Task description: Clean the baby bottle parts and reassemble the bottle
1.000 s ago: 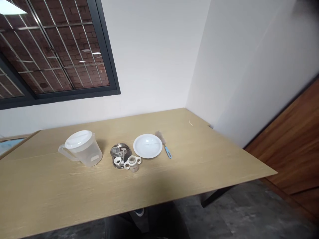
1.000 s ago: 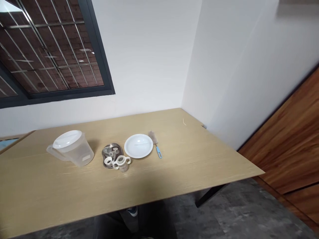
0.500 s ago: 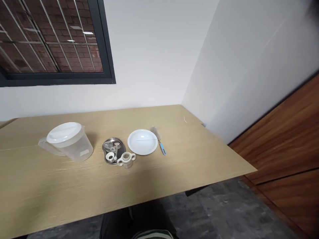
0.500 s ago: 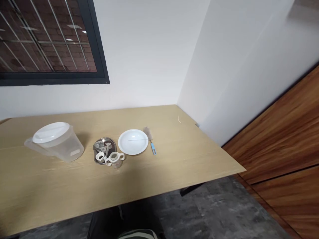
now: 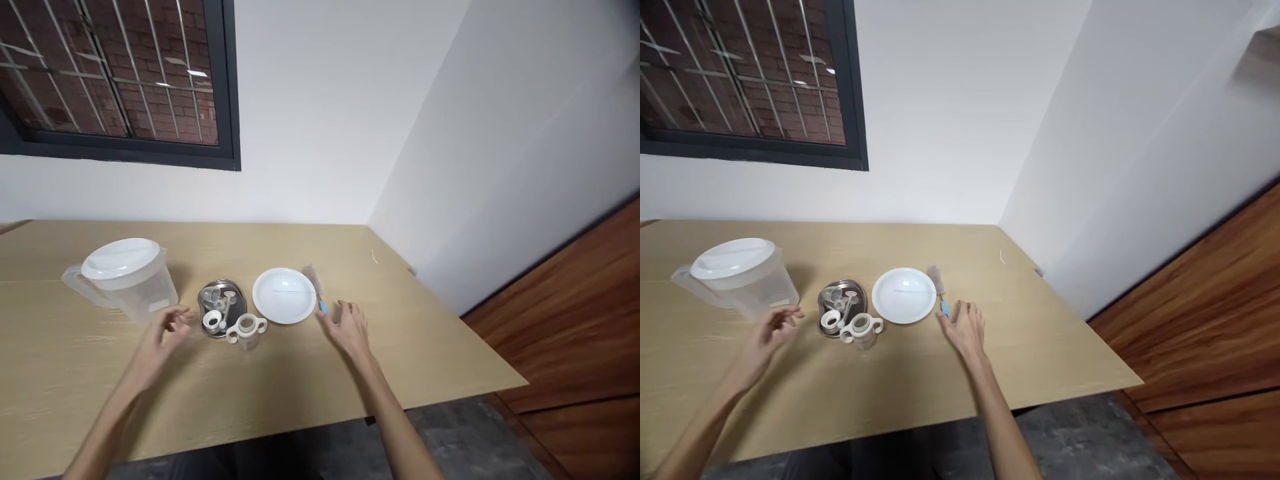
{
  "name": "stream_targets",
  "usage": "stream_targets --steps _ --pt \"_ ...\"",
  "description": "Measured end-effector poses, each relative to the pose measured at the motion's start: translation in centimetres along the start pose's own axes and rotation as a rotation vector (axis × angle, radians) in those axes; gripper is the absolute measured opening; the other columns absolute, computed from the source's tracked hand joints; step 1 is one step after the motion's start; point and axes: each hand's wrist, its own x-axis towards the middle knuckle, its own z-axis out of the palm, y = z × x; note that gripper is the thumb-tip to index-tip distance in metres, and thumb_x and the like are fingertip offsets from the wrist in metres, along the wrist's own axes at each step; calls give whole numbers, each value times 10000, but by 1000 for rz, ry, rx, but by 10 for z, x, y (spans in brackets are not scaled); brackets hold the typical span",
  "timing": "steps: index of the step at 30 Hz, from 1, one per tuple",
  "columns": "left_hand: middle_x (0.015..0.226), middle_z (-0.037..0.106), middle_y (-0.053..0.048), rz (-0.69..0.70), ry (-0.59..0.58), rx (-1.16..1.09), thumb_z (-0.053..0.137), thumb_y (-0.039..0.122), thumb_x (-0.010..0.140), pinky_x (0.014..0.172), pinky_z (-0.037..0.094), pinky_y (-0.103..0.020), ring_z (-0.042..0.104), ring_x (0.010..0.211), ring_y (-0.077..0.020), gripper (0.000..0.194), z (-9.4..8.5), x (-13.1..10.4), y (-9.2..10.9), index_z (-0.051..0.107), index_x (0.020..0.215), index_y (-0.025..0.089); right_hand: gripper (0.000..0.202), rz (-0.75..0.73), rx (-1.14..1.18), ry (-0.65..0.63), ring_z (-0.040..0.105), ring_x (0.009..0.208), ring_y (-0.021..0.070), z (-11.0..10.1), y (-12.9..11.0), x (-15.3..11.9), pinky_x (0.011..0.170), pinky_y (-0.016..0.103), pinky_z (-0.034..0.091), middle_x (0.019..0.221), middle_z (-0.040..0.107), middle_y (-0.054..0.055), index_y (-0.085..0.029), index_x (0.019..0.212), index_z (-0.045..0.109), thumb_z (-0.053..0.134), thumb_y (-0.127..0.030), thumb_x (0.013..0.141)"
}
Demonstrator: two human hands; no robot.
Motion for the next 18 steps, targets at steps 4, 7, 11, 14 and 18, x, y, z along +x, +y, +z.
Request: stream_targets --steps 4,7,11,14,18 --pt "1325 646 -139 29 -83 140 829 590 655 1096 360 -602 587 1233 -378 854 57 -1 13 511 1365 238 385 -5 -43 -103 619 1092 233 15 -16 16 993 468 474 1129 665 85 -162 1079 660 600 -521 954" --pt "1340 645 -167 64 -140 244 878 545 588 1087 329 -641 548 1289 -421 947 84 3 16 497 1391 219 319 30 -41 -143 648 927 178 16 -16 21 876 388 519 1016 681 50 -166 1012 652 567 -472 984" --pt "1236 706 -118 73 -125 255 931 475 488 1053 383 -597 589 1232 -417 851 102 9 12 629 1252 250 280 67 11 -102 665 878 234 11 -10 20 758 337 474 942 698 140 -178 939 605 438 -394 1001" --pt "1166 720 -81 85 -108 257 907 450 525 1020 418 -577 627 1161 -394 636 104 8 11 704 1098 265 330 127 94 -45 675 781 275 6 0 16 673 342 457 848 702 147 -173 1044 566 364 -428 988" --pt "1067 742 -59 115 -68 216 849 394 596 987 465 -547 668 1064 -352 469 98 1 22 702 1017 248 443 245 206 94 652 681 311 -8 20 9 617 374 454 781 694 149 -147 1162 534 348 -483 940"
